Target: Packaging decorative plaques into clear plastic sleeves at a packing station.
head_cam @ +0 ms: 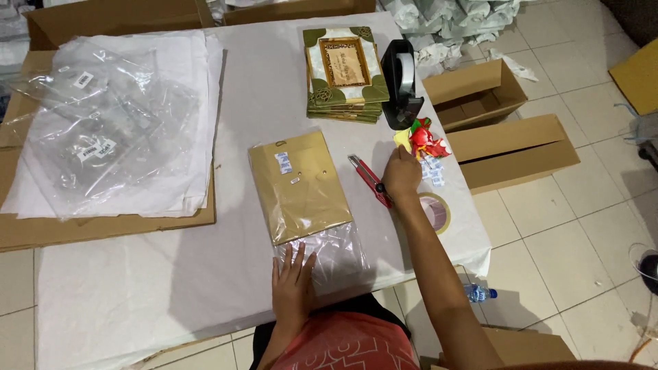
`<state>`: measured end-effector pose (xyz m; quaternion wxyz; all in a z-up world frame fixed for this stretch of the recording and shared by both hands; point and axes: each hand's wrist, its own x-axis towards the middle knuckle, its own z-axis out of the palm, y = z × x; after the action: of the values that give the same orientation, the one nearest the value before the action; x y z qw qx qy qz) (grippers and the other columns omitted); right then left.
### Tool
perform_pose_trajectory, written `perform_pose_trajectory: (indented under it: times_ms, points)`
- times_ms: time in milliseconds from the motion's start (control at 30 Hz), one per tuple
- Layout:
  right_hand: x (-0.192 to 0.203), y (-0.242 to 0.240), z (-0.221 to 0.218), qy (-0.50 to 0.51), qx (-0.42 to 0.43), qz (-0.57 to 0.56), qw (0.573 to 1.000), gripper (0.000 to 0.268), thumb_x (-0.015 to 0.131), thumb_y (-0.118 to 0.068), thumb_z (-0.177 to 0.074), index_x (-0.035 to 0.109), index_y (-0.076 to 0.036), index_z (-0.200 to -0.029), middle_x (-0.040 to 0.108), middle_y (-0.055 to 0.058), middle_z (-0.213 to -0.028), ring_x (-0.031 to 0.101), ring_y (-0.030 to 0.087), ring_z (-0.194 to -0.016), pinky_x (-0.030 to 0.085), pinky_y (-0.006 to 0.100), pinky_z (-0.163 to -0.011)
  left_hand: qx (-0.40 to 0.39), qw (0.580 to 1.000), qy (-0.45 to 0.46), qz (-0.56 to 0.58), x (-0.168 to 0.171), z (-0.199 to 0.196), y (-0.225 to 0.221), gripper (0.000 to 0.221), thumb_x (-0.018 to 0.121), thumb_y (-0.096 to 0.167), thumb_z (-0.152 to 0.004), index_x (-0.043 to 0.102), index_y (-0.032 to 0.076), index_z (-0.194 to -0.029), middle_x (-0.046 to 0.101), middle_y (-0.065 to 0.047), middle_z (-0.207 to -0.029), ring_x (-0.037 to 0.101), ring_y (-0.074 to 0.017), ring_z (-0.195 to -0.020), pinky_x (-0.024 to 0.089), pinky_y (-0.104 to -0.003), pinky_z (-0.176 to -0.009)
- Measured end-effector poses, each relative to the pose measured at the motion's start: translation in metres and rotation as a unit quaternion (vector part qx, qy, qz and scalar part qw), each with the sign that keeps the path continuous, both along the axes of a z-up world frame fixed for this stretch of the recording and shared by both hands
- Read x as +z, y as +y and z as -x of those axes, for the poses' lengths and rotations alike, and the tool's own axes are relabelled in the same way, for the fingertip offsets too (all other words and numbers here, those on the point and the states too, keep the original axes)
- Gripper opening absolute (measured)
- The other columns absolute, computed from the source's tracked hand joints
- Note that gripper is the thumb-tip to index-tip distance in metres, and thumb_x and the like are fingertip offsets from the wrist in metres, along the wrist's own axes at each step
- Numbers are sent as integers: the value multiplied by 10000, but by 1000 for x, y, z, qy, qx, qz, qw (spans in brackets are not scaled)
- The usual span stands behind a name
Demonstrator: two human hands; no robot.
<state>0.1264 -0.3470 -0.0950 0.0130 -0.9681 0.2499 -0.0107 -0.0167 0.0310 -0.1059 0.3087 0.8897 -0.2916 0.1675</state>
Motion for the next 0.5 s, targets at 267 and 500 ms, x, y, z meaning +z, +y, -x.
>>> perform_pose_trajectory:
  times_ms: [267, 500]
  points:
    - [57, 19, -7, 82, -52, -62, 993, 879, 777, -214, -769, 394, -177, -1559, 310, 218, -1621, 331, 366, -1472, 382, 436, -1124, 3, 1000, -5, -11, -4, 1, 0, 663, 620, -71, -837, 515, 226, -1419, 453, -44, -1587, 393, -368, -1495, 303, -636, -1190]
    - [10, 4, -10, 6, 7, 13, 1000, 713, 703, -87, -726, 557, -38, -1423, 481, 118, -1562, 495, 289, -1367, 284, 441, -1188, 6, 1000, -16, -3, -2, 0, 0, 606, 617, -57, -874, 526, 217, -1406, 460, -37, -1579, 400, -365, -1489, 314, -628, -1192]
